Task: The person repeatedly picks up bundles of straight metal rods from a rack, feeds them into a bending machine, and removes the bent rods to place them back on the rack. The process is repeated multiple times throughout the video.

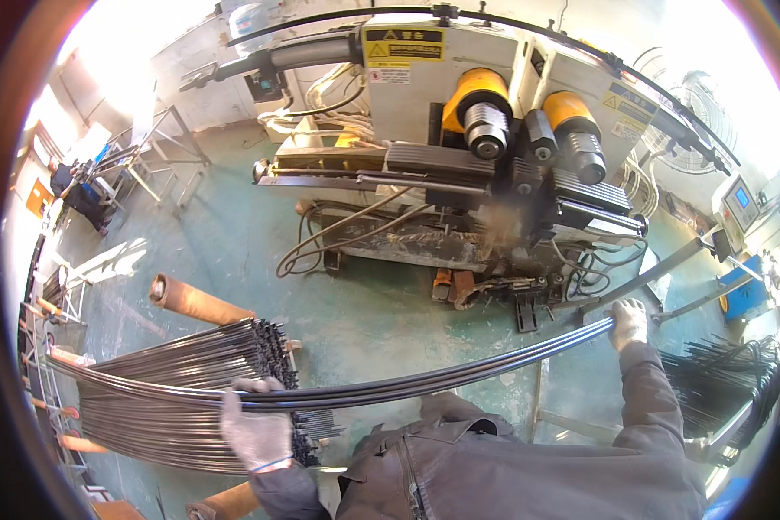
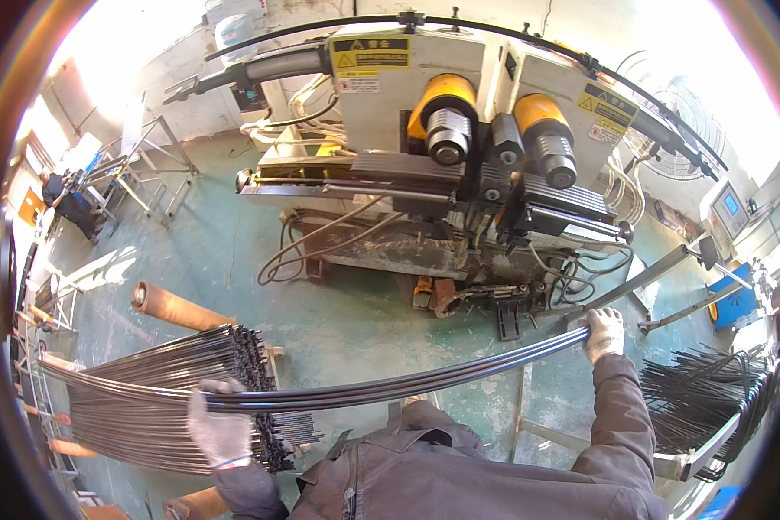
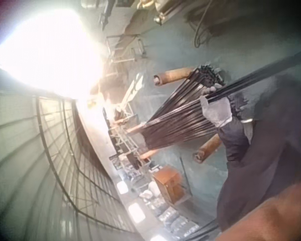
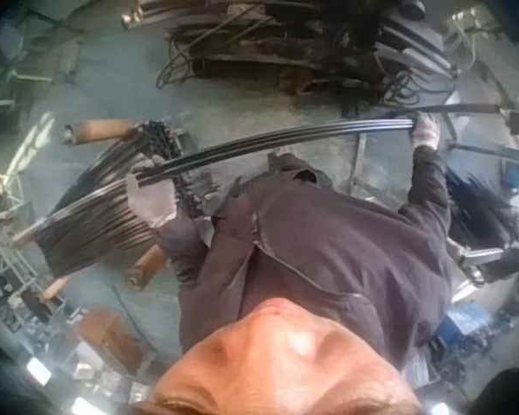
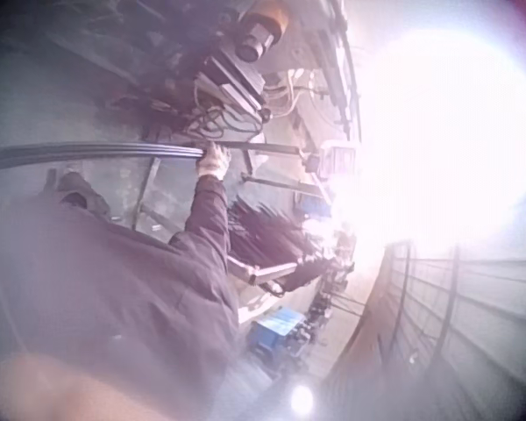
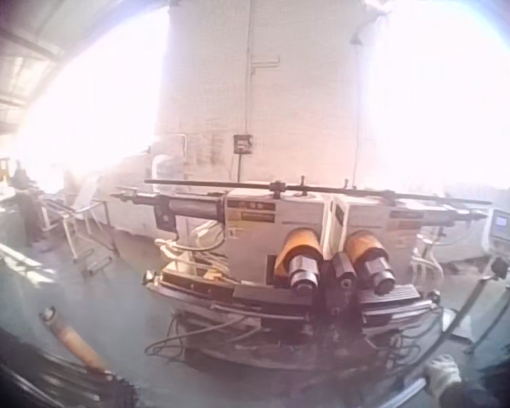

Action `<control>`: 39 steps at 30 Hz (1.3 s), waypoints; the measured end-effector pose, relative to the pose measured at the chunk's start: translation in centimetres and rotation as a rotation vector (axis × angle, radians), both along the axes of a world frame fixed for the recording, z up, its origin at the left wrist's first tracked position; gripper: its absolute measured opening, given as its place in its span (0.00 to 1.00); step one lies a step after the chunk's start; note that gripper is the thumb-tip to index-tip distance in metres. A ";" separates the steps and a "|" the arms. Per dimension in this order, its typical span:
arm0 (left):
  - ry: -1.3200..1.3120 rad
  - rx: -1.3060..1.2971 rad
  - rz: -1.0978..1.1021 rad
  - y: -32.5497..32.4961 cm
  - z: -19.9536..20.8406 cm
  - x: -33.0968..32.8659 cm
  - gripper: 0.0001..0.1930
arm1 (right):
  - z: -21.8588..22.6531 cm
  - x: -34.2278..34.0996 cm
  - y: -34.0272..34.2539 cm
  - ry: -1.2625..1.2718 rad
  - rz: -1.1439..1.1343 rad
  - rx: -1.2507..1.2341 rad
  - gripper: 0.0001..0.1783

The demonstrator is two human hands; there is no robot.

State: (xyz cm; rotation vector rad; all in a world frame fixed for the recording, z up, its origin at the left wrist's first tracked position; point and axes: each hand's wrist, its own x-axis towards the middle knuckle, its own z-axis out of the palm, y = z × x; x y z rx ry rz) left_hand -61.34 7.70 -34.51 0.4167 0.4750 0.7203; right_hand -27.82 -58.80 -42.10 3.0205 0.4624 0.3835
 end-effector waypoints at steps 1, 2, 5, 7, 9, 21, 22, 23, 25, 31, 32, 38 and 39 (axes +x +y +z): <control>-0.035 -0.002 -0.006 0.7 1.8 1.3 0.12 | 0.0 0.6 -0.4 -0.004 -0.110 -0.008 0.05; -0.036 -0.067 0.066 1.6 3.6 3.0 0.12 | 0.0 0.9 -0.1 -0.039 -0.015 0.051 0.06; -0.057 0.226 -0.019 1.7 7.5 8.1 0.11 | -1.4 0.1 5.2 -0.042 0.190 0.297 0.11; -0.158 0.289 -0.130 0.8 9.1 11.9 0.10 | -3.0 -0.7 9.4 -0.031 0.302 0.420 0.13; -0.119 0.335 -0.140 -0.1 10.4 15.4 0.12 | -3.9 -0.1 10.2 -0.025 0.172 0.421 0.14; -0.151 0.180 -0.506 -0.4 7.2 32.3 0.12 | 1.3 2.8 20.2 0.515 -0.116 2.883 0.24; -0.186 0.152 -0.574 -0.1 6.2 33.9 0.12 | 2.4 3.6 22.4 0.465 -0.131 2.906 0.19; -0.223 0.134 -0.636 0.9 5.7 35.2 0.13 | 3.3 5.3 24.1 0.330 -0.312 2.892 0.14; -0.182 0.210 -0.633 4.8 5.6 36.3 0.15 | 4.8 6.8 25.3 0.139 -0.439 2.787 0.13; -0.157 0.354 -0.464 21.3 3.9 40.3 0.17 | 5.2 11.7 25.3 -0.208 -0.616 2.558 0.19; -0.072 0.358 -0.386 23.1 3.1 41.3 0.18 | 5.1 12.6 25.8 -0.238 -0.601 2.517 0.18; 0.194 0.416 -0.355 26.8 -2.2 46.1 0.21 | 4.7 17.7 31.5 -0.222 -0.480 2.483 0.17; 0.206 0.371 -0.359 26.7 -2.8 46.8 0.21 | 4.6 18.5 32.2 -0.233 -0.476 2.522 0.15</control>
